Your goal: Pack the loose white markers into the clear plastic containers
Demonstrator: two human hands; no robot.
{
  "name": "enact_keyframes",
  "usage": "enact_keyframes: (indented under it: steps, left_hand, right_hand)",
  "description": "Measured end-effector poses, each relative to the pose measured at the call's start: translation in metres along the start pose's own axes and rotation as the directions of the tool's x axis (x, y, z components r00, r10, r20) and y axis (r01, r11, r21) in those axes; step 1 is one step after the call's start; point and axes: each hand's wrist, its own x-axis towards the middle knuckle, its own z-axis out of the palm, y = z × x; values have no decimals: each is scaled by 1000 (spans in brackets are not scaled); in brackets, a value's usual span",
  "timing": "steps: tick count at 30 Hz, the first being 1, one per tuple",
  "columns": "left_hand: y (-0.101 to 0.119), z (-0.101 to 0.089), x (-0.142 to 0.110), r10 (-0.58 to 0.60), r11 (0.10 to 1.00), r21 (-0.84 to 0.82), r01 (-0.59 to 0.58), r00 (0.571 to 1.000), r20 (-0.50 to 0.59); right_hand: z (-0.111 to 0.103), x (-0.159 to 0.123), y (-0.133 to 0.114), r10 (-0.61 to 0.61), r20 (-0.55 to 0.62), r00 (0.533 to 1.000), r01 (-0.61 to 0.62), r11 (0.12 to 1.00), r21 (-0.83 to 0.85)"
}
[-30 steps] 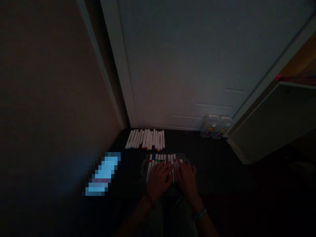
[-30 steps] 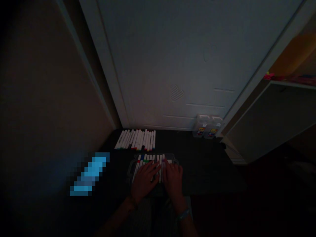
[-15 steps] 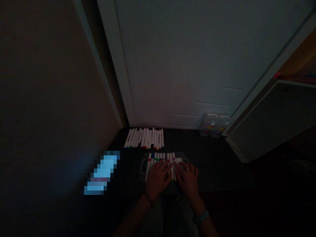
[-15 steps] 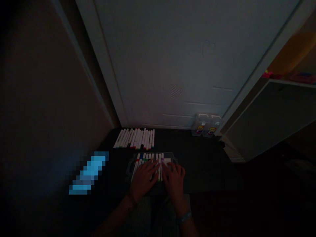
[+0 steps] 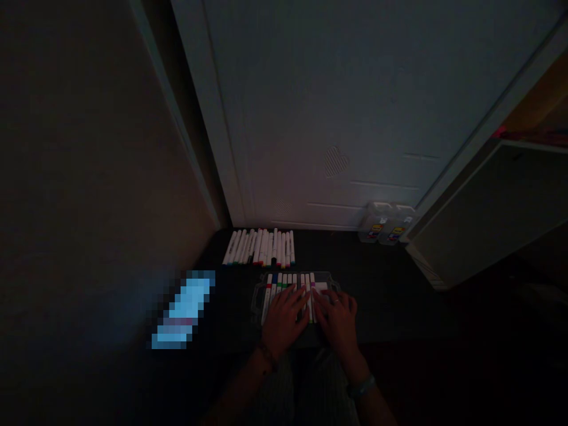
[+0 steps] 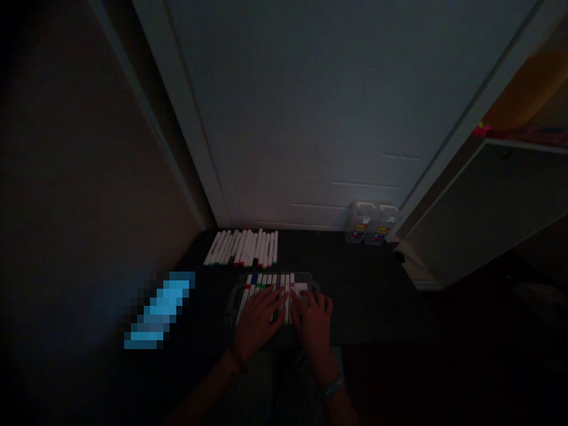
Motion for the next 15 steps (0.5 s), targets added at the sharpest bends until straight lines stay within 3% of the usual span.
enact_keyframes:
  steps: [15]
  left_hand:
    - [1, 0, 0, -2, 1000, 14, 2, 1000, -5]
  right_hand:
    - [-8, 3, -12, 5, -3, 1000, -5, 997, -71]
